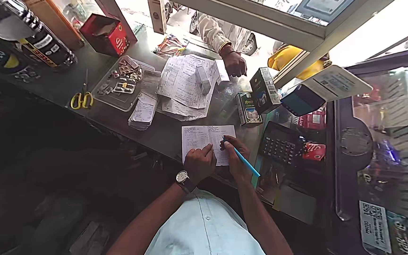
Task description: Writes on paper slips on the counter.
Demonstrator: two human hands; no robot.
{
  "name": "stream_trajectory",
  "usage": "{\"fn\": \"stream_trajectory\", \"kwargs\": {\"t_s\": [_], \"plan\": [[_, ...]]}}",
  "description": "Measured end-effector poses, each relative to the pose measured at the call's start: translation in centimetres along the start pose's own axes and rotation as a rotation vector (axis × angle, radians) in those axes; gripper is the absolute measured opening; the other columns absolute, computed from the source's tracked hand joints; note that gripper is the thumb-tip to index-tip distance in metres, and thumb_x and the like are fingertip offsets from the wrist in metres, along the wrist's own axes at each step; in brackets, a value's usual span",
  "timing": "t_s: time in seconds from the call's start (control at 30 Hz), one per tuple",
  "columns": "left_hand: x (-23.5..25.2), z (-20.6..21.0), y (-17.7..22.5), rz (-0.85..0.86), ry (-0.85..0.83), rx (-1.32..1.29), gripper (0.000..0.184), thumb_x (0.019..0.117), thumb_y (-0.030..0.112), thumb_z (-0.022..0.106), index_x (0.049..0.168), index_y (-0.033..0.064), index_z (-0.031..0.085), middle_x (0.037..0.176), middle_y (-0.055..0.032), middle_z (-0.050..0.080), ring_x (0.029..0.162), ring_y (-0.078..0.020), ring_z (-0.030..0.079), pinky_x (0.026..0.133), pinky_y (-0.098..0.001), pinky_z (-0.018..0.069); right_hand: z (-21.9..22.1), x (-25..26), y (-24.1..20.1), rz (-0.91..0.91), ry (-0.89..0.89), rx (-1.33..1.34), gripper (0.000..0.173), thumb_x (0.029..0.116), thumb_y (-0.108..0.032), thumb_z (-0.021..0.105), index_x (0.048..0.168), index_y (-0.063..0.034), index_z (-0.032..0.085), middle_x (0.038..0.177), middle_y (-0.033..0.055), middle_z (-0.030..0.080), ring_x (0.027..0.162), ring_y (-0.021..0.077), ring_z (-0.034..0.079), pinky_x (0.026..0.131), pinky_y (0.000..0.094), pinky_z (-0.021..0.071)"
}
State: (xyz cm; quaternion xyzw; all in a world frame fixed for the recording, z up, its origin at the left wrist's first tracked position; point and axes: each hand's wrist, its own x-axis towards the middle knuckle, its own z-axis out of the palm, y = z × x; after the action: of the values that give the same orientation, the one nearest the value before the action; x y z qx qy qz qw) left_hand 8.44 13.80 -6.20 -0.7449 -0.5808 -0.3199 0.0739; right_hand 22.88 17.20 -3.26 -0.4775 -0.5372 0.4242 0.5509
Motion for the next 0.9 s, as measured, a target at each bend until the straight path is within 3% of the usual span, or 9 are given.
{"fn": "stream_trajectory", "kwargs": {"t_s": [0.13, 0.27, 0.43, 0.57, 0.7, 0.77, 0.8, 0.87, 0.9], "plan": [[-0.1, 0.2, 0.1, -0.007, -0.005, 0.046, 0.028, 0.0920, 0.026, 0.056, 0.094, 0.0163, 0.082, 0.118, 0.0049, 0.077, 0.059, -0.0143, 0.064, 0.053, -0.0335, 0.0455, 0.1, 0.1, 0.0, -0.040, 0.012, -0.011, 0.020, 0.0998, -0.004, 0.052, 0.100, 0.0030, 0.071, 0.076, -0.0012, 0.070, 0.065, 0.0049, 0.066, 0.061, 0.0204, 0.0567], [0.1, -0.2, 0.3, -0.008, -0.045, 0.068, 0.027, 0.0918, 0.026, 0.057, 0.092, 0.0158, 0.082, 0.119, 0.0050, 0.076, 0.061, -0.0147, 0.065, 0.053, -0.0344, 0.0454, 0.2, 0.2, 0.2, -0.042, 0.016, -0.032, 0.019, 0.0971, -0.002, 0.053, 0.107, 0.0048, 0.067, 0.081, 0.0011, 0.070, 0.070, 0.0069, 0.067, 0.064, 0.0225, 0.0581], [1.0, -0.8, 1.6, -0.018, -0.128, 0.091, 0.024, 0.0898, 0.019, 0.058, 0.084, 0.0090, 0.079, 0.110, -0.0037, 0.078, 0.063, -0.0189, 0.068, 0.053, -0.0345, 0.0491, 0.0, 0.3, 0.5, -0.057, -0.012, -0.057, 0.020, 0.0968, -0.003, 0.057, 0.108, 0.0048, 0.071, 0.088, 0.0040, 0.073, 0.074, 0.0076, 0.068, 0.068, 0.0230, 0.0589], [0.5, 0.2, 0.6, 0.028, -0.036, -0.001, 0.026, 0.0895, 0.020, 0.057, 0.077, 0.0079, 0.075, 0.107, -0.0064, 0.078, 0.061, -0.0189, 0.068, 0.051, -0.0342, 0.0504, 0.2, 0.3, 0.4, -0.052, -0.001, -0.057, 0.018, 0.0972, -0.005, 0.059, 0.107, 0.0037, 0.071, 0.086, 0.0031, 0.072, 0.073, 0.0072, 0.068, 0.067, 0.0224, 0.0587], [0.1, 0.2, 0.7, 0.022, -0.034, -0.026, 0.026, 0.0889, 0.023, 0.057, 0.081, 0.0093, 0.078, 0.109, -0.0051, 0.078, 0.064, -0.0190, 0.070, 0.054, -0.0357, 0.0544, 0.0, 0.3, 0.1, 0.039, 0.064, 0.041, 0.020, 0.0984, -0.006, 0.060, 0.113, 0.0057, 0.068, 0.088, 0.0066, 0.073, 0.074, 0.0124, 0.070, 0.068, 0.0266, 0.0609], [0.7, 0.4, 0.3, 0.029, -0.011, -0.003, 0.026, 0.0878, 0.025, 0.058, 0.082, 0.0103, 0.079, 0.108, -0.0035, 0.078, 0.065, -0.0175, 0.070, 0.055, -0.0350, 0.0552, 0.2, 1.5, -1.2, 0.168, 0.098, 0.210, 0.028, 0.1063, -0.011, 0.049, 0.117, 0.0084, 0.066, 0.088, 0.0132, 0.076, 0.074, 0.0189, 0.074, 0.064, 0.0301, 0.0618], [0.8, 0.5, 0.2, 0.035, 0.000, 0.008, 0.027, 0.0877, 0.025, 0.058, 0.082, 0.0110, 0.079, 0.107, -0.0025, 0.078, 0.065, -0.0166, 0.070, 0.055, -0.0339, 0.0547, 0.2, 1.9, -2.6, 0.267, 0.104, 0.293, 0.041, 0.1118, -0.021, 0.036, 0.121, 0.0072, 0.064, 0.085, 0.0139, 0.077, 0.072, 0.0196, 0.075, 0.060, 0.0305, 0.0619], [0.5, 0.4, 0.3, 0.038, 0.005, 0.002, 0.026, 0.0863, 0.025, 0.059, 0.082, 0.0110, 0.080, 0.106, -0.0031, 0.079, 0.064, -0.0167, 0.070, 0.054, -0.0337, 0.0542, 0.5, 2.2, -5.9, 0.453, 0.078, 0.493, 0.066, 0.1121, -0.045, 0.012, 0.126, -0.0025, 0.060, 0.075, 0.0096, 0.076, 0.063, 0.0173, 0.074, 0.055, 0.0292, 0.0611], [0.2, 0.3, 0.3, 0.031, 0.002, -0.005, 0.025, 0.0859, 0.025, 0.059, 0.082, 0.0106, 0.080, 0.105, -0.0037, 0.079, 0.065, -0.0174, 0.070, 0.054, -0.0343, 0.0547, 0.8, 2.3, -7.3, 0.495, 0.051, 0.642, 0.068, 0.1100, -0.052, 0.008, 0.126, -0.0094, 0.060, 0.077, 0.0076, 0.076, 0.066, 0.0173, 0.075, 0.059, 0.0299, 0.0618]]}}
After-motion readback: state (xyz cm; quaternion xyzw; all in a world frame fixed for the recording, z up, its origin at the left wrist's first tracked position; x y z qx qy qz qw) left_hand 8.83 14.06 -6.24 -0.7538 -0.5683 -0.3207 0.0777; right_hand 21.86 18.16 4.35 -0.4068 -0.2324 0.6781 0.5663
